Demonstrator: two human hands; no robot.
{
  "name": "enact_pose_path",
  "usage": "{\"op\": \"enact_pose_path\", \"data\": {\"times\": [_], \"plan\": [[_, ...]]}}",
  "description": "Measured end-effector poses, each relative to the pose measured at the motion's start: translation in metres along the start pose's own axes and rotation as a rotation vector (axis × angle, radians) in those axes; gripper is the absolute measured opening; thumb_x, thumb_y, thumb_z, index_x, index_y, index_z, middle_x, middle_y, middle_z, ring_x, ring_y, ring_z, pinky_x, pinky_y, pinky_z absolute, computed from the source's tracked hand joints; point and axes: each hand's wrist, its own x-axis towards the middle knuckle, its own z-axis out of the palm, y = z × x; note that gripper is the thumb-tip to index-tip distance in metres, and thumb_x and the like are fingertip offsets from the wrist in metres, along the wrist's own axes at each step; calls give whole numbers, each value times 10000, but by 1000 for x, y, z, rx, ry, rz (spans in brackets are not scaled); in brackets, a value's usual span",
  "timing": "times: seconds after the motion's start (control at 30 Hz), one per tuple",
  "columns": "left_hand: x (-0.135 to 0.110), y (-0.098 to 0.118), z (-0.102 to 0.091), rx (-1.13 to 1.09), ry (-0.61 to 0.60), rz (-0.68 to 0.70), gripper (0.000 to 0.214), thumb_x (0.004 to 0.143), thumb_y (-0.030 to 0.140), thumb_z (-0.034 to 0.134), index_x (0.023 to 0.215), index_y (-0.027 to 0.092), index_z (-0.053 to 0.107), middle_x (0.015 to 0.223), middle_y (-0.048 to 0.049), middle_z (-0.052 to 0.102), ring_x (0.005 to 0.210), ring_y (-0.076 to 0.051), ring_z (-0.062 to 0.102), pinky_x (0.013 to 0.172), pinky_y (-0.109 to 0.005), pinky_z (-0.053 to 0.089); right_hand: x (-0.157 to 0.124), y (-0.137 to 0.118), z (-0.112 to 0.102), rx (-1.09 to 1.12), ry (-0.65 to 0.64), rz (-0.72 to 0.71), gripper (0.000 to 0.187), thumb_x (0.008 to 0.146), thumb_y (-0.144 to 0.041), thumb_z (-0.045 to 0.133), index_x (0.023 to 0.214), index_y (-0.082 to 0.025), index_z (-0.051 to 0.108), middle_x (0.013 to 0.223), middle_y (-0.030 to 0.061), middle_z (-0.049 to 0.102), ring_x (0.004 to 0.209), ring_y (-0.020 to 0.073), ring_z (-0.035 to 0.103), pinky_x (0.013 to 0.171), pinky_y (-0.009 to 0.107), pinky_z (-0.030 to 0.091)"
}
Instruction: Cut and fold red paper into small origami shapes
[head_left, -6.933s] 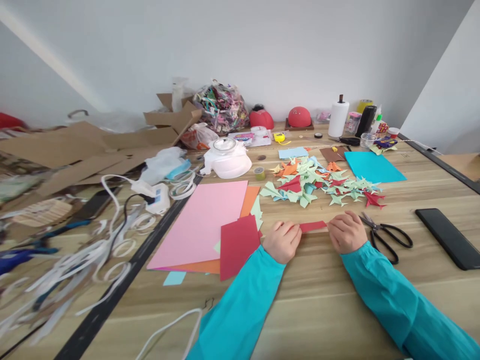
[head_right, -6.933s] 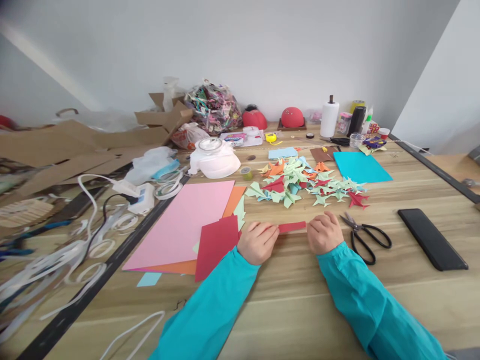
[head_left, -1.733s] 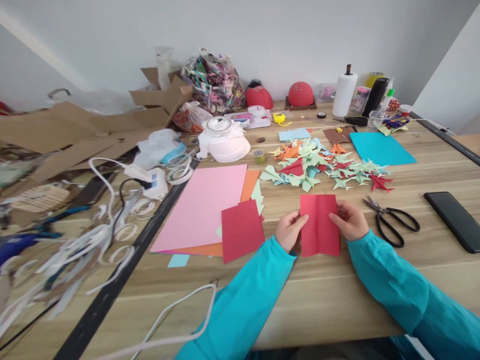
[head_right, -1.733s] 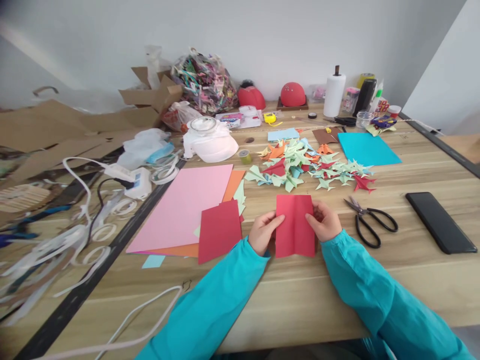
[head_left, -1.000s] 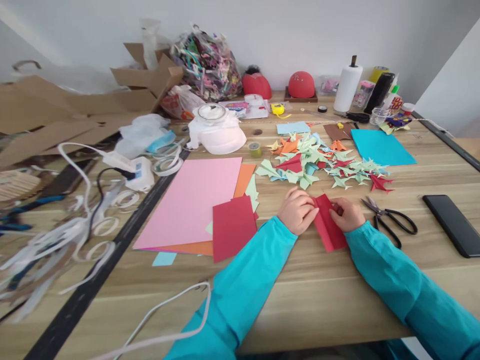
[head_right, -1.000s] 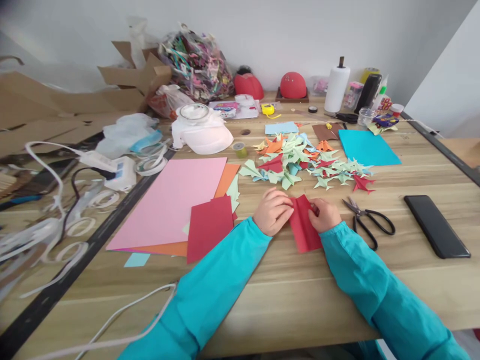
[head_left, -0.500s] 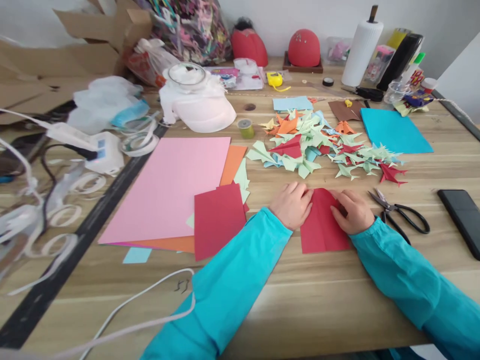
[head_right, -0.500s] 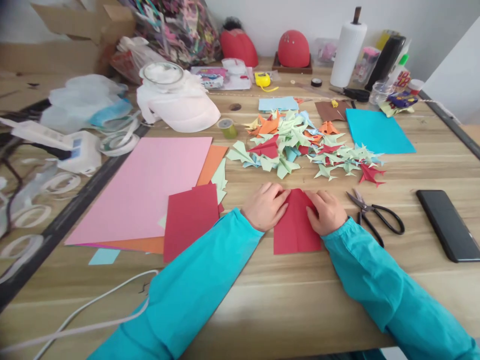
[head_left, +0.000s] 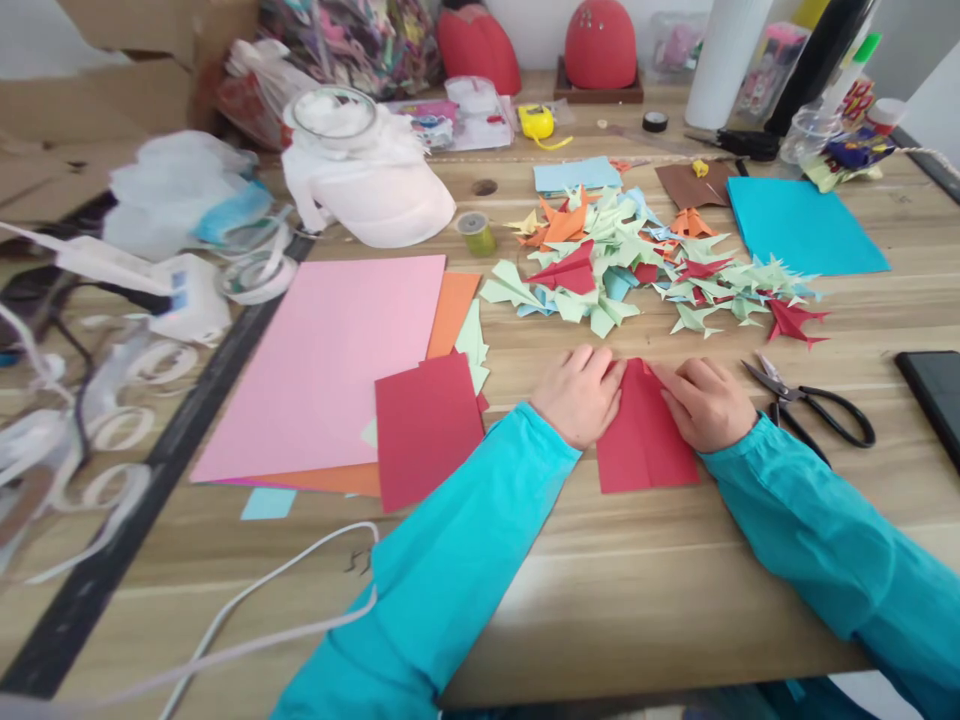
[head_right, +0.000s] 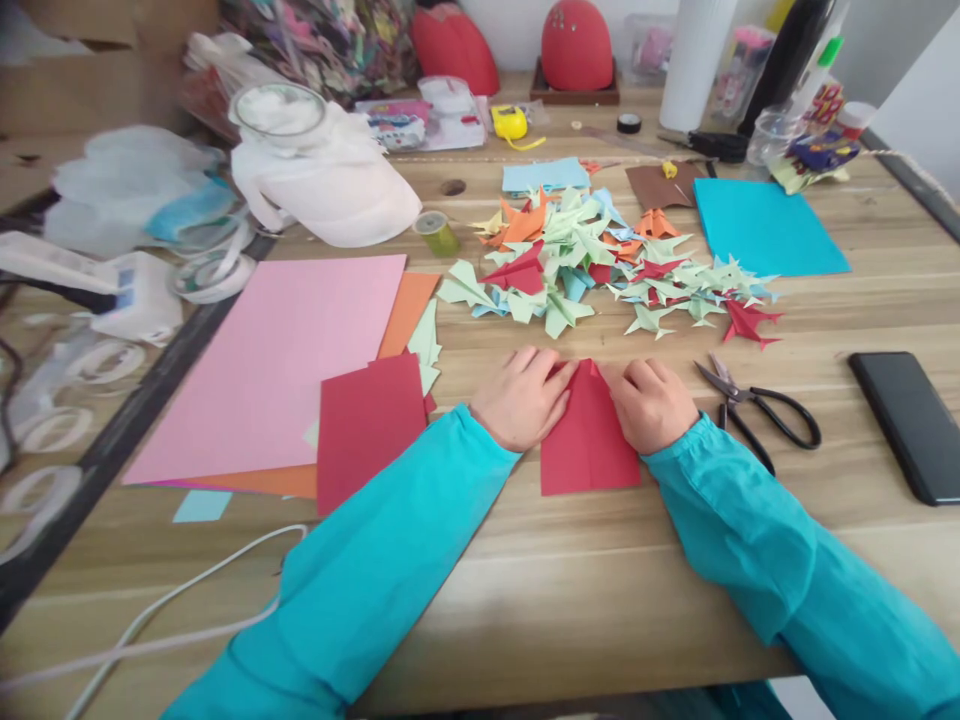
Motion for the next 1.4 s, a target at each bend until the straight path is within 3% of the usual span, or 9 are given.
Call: {"op": "enact_pose_path", "data": {"times": [0.23, 0.47, 0.73, 0.97, 1.4], "plan": [[0, 1, 0, 7, -6, -9, 424, 898, 305, 317, 1226, 115, 507, 993, -135, 541, 916, -257, 455, 723, -387, 356, -1, 2, 3, 20, 21, 18, 361, 868, -128, 378, 1101, -226, 636, 801, 84, 571, 737, 179, 487, 672, 309, 439], [0, 0, 1, 12, -1, -5, 424, 892, 304, 335, 1233, 114, 499, 997, -134, 543, 911, -249, 460, 727, -383, 361, -2, 2, 4, 29, -12, -21, 350, 873, -134, 378, 1105, -206, 630, 987, 99, 623, 828, 201, 528, 716, 342, 446], [0, 2, -1, 28, -7, -15, 426, 899, 306, 311, 1234, 124, 503, 1022, -134, 554, 919, -263, 463, 722, -393, 361, -4, 4, 5, 37, 6, -181, 376, 889, -117, 345, 1165, -166, 596, 1192, 92, 604, 1052, 234, 510, 818, 379, 483], [0, 2, -1, 22, -3, -23, 420, 899, 306, 314, 1222, 128, 515, 1029, -136, 558, 925, -268, 463, 717, -398, 358, -3, 4, 4, 64, 32, -260, 342, 886, -100, 376, 1115, -146, 626, 1172, 92, 624, 1077, 235, 525, 846, 378, 486], [0, 2, -1, 7, 4, -30, 417, 896, 310, 317, 1205, 126, 529, 1016, -145, 559, 916, -270, 461, 701, -406, 352, -2, 4, 3, 55, -4, -267, 337, 883, -98, 388, 1121, -155, 620, 1165, 95, 631, 1083, 230, 532, 835, 383, 478]]}}
